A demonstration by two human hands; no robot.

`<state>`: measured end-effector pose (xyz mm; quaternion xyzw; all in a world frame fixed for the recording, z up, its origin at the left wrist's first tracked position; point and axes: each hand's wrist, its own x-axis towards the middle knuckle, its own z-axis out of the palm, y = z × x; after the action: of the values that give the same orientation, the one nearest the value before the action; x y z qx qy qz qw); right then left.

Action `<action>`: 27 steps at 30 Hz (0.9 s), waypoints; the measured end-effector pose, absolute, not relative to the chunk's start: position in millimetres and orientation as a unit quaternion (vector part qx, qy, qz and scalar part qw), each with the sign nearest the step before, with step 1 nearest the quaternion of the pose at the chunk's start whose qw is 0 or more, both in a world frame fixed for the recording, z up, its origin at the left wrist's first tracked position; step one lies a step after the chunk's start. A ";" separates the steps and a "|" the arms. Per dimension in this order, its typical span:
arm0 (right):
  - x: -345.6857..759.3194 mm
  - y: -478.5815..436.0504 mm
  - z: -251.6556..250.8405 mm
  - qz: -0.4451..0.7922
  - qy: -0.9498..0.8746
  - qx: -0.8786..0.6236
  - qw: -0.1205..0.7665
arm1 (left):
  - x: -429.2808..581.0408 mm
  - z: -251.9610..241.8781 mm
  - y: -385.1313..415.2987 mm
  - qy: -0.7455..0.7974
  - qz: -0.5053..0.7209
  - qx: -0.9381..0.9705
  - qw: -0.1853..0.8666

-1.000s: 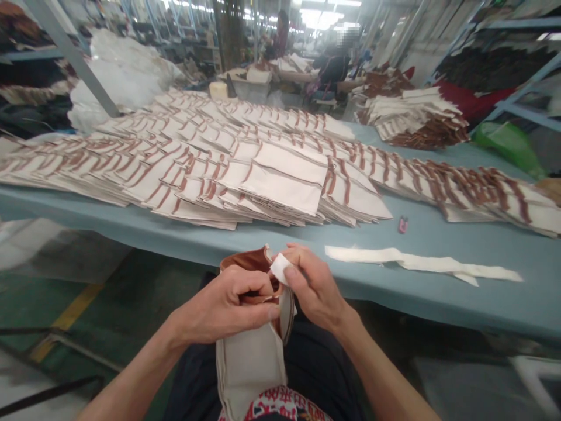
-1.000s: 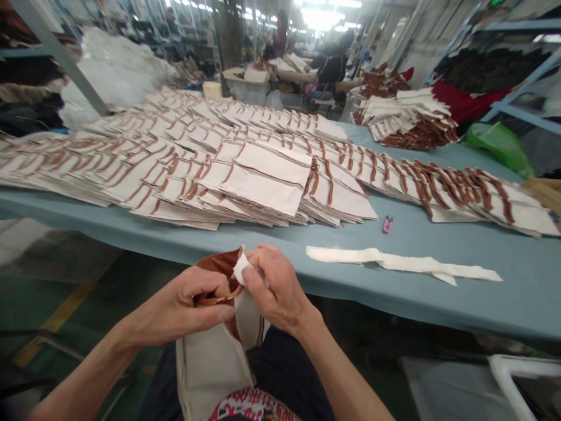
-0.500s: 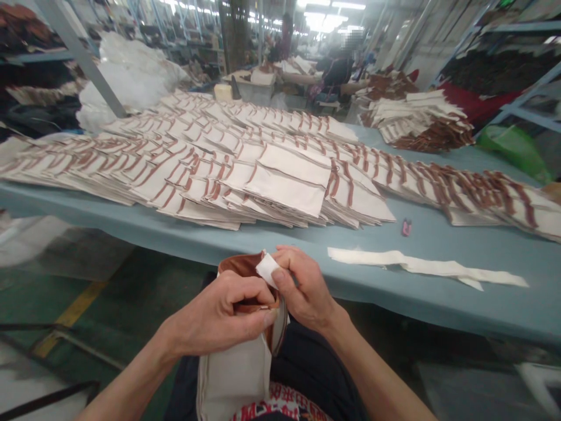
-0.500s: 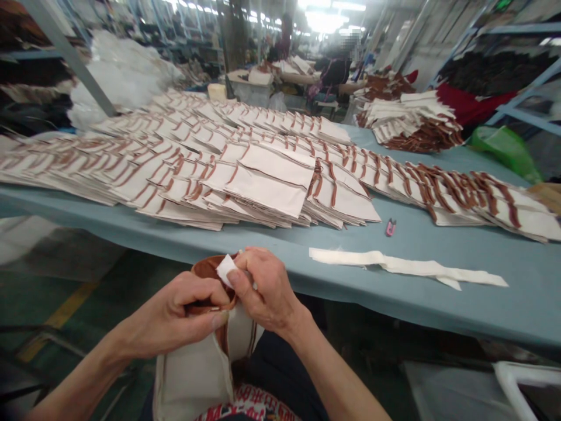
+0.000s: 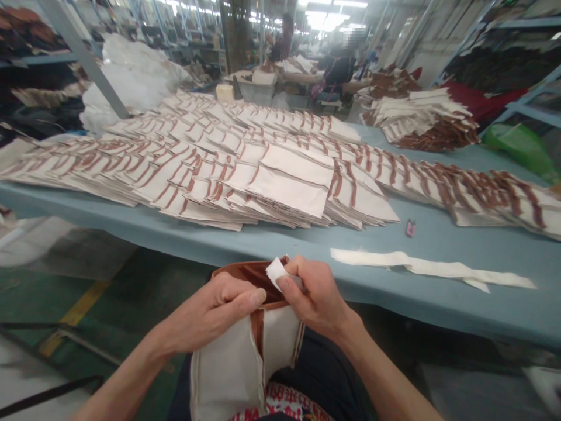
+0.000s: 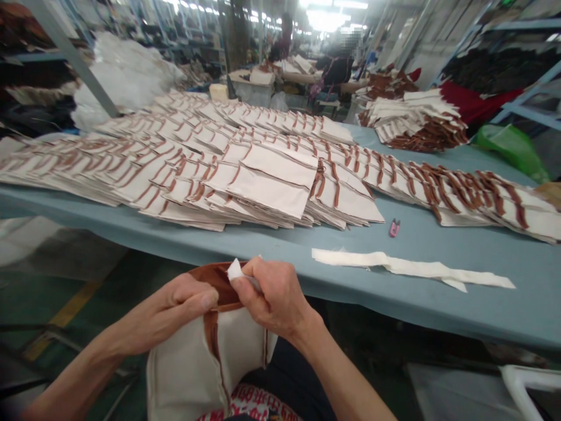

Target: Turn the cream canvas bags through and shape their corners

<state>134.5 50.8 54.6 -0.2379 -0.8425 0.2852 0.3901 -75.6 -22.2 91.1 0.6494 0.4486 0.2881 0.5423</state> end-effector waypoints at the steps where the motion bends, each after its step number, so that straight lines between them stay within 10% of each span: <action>1: 135.6 50.5 56.2 0.277 -0.846 -0.235 0.389 | -75.6 92.9 -21.3 0.438 0.281 0.670 0.529; 10: 141.0 45.1 61.8 0.357 -0.827 -0.236 0.365 | -63.5 96.7 -28.8 0.465 0.250 0.793 0.304; 27: 156.1 48.5 45.5 0.500 -0.634 -0.334 0.487 | -97.3 88.4 -55.1 0.476 0.312 0.755 0.325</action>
<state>156.1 48.5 45.5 -0.3339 -0.6335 0.5001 0.4868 -97.3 -55.1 88.4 0.7552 0.4756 0.3124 0.3253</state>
